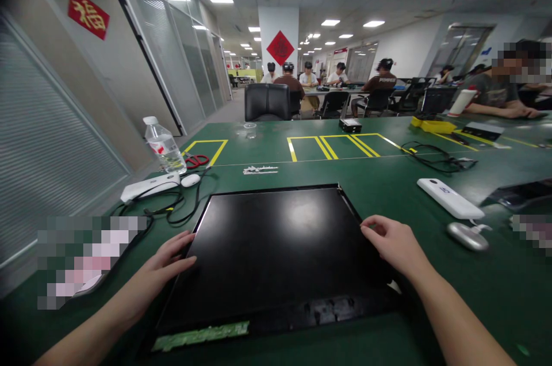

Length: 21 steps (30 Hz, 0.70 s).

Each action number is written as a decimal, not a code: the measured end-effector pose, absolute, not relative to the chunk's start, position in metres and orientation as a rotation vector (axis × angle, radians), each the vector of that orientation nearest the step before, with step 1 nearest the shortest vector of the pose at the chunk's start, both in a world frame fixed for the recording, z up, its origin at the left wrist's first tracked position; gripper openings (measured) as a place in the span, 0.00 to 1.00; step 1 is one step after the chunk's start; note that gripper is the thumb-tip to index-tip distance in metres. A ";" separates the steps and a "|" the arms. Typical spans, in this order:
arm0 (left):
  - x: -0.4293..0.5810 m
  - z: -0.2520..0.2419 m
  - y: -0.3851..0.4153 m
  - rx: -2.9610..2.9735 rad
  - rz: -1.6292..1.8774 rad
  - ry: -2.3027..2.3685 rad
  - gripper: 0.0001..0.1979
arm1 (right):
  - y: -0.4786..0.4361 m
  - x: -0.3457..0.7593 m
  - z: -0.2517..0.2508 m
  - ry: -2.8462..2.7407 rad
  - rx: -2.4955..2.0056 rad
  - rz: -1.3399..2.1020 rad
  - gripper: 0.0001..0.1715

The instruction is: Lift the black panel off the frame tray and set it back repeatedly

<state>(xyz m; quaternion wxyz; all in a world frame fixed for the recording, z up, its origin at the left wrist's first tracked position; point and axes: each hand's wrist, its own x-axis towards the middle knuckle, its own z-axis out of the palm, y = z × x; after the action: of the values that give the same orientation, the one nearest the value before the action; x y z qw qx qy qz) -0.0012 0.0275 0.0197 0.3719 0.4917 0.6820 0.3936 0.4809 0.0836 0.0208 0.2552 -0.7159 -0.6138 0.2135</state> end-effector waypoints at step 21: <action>-0.003 0.003 0.033 1.493 0.937 1.880 0.26 | 0.082 0.474 0.024 -1.611 -1.945 0.594 0.19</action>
<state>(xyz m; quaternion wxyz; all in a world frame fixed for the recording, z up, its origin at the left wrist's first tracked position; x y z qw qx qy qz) -0.0030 0.0331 0.0031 0.2786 0.5565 0.7005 0.3492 0.4742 0.0822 0.0245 0.2701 -0.7218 -0.5979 0.2205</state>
